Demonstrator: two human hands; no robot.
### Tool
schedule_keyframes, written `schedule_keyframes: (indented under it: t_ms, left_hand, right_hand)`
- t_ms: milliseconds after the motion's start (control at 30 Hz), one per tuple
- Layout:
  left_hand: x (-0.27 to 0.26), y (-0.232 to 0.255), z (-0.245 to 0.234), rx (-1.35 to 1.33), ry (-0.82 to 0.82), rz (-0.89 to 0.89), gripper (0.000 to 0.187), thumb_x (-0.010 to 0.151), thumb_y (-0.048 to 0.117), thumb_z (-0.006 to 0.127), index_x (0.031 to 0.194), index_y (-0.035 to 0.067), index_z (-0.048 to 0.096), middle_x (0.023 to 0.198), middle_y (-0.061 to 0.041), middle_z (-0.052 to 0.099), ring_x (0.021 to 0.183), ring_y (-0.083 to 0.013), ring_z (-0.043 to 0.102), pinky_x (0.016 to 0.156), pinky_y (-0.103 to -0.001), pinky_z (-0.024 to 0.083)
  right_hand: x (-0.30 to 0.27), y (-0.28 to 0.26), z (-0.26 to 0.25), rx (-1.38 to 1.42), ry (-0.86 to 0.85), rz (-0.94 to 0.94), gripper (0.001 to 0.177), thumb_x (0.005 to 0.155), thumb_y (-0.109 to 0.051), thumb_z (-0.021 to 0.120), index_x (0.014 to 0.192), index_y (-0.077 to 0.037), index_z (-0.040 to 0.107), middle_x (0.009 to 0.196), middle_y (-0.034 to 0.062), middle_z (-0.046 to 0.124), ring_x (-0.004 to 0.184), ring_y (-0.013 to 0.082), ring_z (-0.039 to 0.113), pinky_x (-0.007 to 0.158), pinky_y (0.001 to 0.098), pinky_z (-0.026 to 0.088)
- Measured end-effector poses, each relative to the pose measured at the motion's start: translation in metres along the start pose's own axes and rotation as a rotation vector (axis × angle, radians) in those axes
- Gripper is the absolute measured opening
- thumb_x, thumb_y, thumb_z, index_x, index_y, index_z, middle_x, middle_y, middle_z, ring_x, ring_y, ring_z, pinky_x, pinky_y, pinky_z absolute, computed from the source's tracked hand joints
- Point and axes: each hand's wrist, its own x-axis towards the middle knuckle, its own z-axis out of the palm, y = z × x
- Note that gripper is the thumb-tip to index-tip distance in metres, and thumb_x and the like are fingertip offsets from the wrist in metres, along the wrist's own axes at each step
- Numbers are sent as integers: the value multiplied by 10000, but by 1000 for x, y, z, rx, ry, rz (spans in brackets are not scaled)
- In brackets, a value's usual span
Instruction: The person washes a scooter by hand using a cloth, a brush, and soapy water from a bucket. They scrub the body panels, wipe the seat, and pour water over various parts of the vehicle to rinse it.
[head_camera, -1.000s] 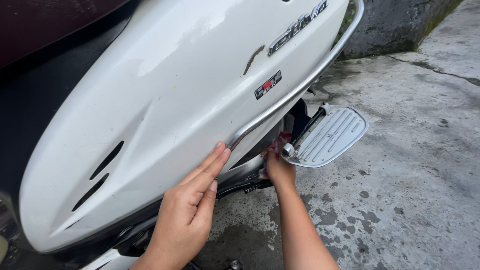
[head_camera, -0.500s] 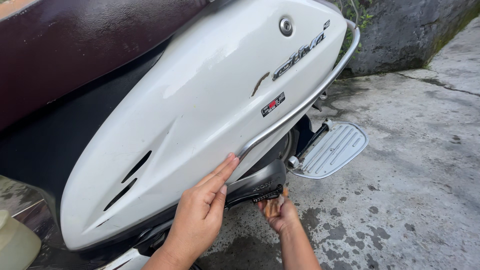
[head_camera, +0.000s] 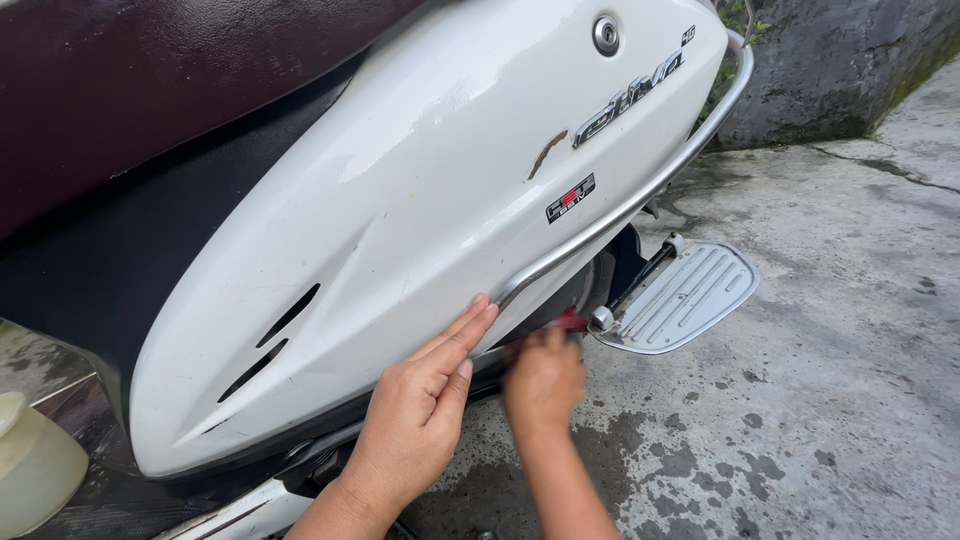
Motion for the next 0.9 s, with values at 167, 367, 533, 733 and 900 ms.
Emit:
schedule_keyframes:
  t_ms: [167,367,533,733,900]
  left_hand:
    - [-3,1,-2,-52,-20,-133,542,974,23,465,1490,170,545,1446,-88,666,1314,-214,651,1104,-295,447]
    - [-15,-16,0,-298,74,-46,627,959,10,429,1576,106,380,1526,-113,609,1386,-222,591,1057,-307,435]
    - [-17,-37,11,-244,133,-63,590,964,26,474,1547,94,407,1508,-106,605,1478,-230,473,1188,-363,316]
    - [-10,-47,3,-250,72,-92,606,947,50,513,1546,104,441,1475,-103,652,1467,-224,496,1188,-385,306]
    - [-4,-51,3,-206,51,77,545,951,42,520,1492,-3,469,1480,-178,624,1443,-268,548,1175,-376,348]
  right_hand:
    - [-52,-49,-4,372,-59,-174,312,843,-178,700,1079,25,710,1135,183,661,985,386,632,790,490,559]
    - [-24,-13,-104,526,-206,-58,369,762,-257,758,1091,-115,844,918,139,765,779,310,759,735,399,599]
    - [9,20,-160,1183,135,311,320,973,-216,580,1198,-39,724,924,152,745,678,187,709,579,340,585]
    - [55,-4,-104,704,421,25,397,1052,-187,516,1377,35,572,1398,244,509,1191,365,595,966,457,509]
    - [-7,-46,-49,836,507,-7,494,970,-136,570,1410,70,480,1397,253,497,1280,400,551,1056,481,433]
